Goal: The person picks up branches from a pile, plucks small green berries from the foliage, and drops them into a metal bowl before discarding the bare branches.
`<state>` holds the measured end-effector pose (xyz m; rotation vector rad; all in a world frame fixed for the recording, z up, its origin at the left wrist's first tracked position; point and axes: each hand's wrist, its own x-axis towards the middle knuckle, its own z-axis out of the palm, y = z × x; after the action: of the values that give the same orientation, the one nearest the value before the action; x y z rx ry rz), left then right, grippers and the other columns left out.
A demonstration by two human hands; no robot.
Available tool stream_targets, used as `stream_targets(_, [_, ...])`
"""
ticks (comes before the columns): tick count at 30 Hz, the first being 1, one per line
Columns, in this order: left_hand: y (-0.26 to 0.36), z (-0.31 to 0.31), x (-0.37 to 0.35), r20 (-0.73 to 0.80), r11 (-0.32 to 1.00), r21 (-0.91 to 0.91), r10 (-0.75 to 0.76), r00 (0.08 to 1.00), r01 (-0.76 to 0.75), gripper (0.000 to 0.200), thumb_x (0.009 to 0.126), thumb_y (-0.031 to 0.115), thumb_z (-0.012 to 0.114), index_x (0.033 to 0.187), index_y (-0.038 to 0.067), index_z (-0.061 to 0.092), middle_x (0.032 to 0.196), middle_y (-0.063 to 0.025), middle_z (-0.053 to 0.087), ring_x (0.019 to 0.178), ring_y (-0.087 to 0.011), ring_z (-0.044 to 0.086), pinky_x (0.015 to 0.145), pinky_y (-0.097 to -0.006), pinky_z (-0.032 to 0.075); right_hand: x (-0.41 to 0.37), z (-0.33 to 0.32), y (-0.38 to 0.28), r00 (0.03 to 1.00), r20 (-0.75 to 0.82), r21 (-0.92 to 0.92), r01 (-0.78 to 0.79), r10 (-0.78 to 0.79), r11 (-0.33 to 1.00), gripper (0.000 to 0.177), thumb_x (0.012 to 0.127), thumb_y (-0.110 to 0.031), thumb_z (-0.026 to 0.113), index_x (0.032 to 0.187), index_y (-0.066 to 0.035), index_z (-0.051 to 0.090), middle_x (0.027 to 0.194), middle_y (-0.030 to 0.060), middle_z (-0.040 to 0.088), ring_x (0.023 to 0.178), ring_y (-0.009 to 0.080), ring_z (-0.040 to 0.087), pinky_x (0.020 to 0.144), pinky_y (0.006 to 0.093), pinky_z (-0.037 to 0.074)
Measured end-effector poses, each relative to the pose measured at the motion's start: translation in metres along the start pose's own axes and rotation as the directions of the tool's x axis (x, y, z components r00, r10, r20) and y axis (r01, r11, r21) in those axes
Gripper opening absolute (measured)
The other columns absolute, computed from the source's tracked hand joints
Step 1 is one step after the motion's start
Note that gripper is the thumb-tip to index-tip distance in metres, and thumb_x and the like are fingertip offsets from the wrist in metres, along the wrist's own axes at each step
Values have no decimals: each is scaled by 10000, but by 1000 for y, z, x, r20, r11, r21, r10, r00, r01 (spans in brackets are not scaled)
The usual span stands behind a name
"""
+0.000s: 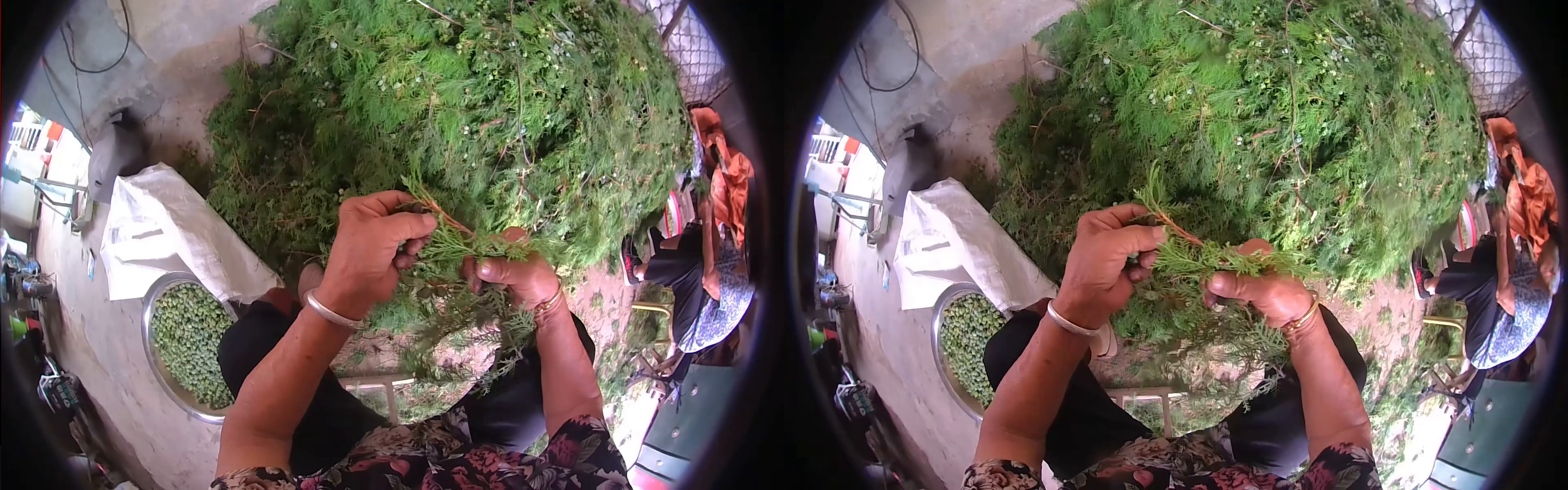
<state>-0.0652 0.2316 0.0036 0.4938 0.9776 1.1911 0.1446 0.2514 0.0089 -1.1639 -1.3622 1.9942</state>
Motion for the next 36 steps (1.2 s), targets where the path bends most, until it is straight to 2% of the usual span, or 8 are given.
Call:
stream_targets(2, [3, -15, 11, -136, 999, 14, 52, 989, -51, 96, 799, 63, 612, 873, 6, 589, 665, -25, 552, 529, -69, 469, 411, -187, 311, 1, -7, 3, 998, 34, -35, 44, -43, 998, 388, 715, -296, 744, 853, 46, 626, 680, 107, 606, 622, 205, 568, 730, 341, 437])
stream_targets(4, [10, -33, 10, -272, 994, 36, 106, 956, -100, 115, 818, 89, 602, 892, 4, 580, 678, -37, 553, 532, -73, 471, 411, -182, 316, -4, -20, 11, 985, -14, 253, 168, -170, 953, 302, 767, -215, 731, 923, 24, 634, 845, 104, 655, 702, 169, 600, 659, 288, 459])
stream_targets(7, [14, -43, 7, -49, 982, -187, 7, 999, -16, 185, 860, 159, 541, 954, 0, 555, 749, -96, 582, 569, -110, 514, 419, -190, 377, -2, -29, 10, 972, -122, 188, 223, -203, 956, 346, 780, -292, 713, 937, 4, 629, 880, 97, 650, 709, 146, 572, 615, 262, 395])
stream_targets(11, [-7, -26, -4, 160, 957, -243, -119, 980, 156, 232, 806, 90, 551, 1005, -30, 541, 849, -138, 610, 638, -178, 575, 502, -269, 477, -6, -20, -3, 949, -181, 76, 274, -257, 959, 350, 793, -324, 695, 934, -10, 633, 858, 88, 657, 717, 134, 555, 607, 264, 360])
stream_targets(16, [-18, 2, -11, 209, 965, -229, -80, 975, 128, 336, 791, 80, 595, 1092, -53, 526, 881, -121, 617, 682, -172, 588, 512, -262, 461, -7, -9, -6, 954, -236, 122, 219, -186, 968, 312, 786, -266, 717, 907, 11, 640, 838, 104, 664, 840, 209, 617, 825, 344, 456])
stream_targets(25, [-13, 8, -14, 234, 985, -53, -148, 961, 165, 223, 804, 92, 658, 1010, 28, 601, 812, -35, 616, 660, -118, 568, 495, -268, 425, 1, -4, -5, 970, -88, -11, 226, -227, 974, 245, 814, -246, 695, 841, -4, 675, 800, 65, 669, 811, 164, 604, 785, 308, 458])
stream_targets(34, [-13, 8, -13, 177, 959, -219, -140, 974, 178, 236, 724, -30, 675, 940, 4, 585, 761, -58, 613, 591, -133, 574, 450, -260, 418, 4, -2, 0, 975, -87, 3, 207, -206, 978, 228, 824, -248, 686, 854, -22, 683, 792, 53, 671, 788, 146, 593, 771, 301, 456])
stream_targets(36, [-11, 6, -11, 203, 986, -65, -140, 969, 156, 243, 715, -46, 661, 944, -21, 582, 749, -59, 611, 574, -125, 566, 436, -250, 404, 4, -6, -4, 975, -10, -81, 219, -220, 972, 244, 817, -252, 693, 870, -14, 682, 783, 57, 672, 761, 142, 591, 737, 298, 462])
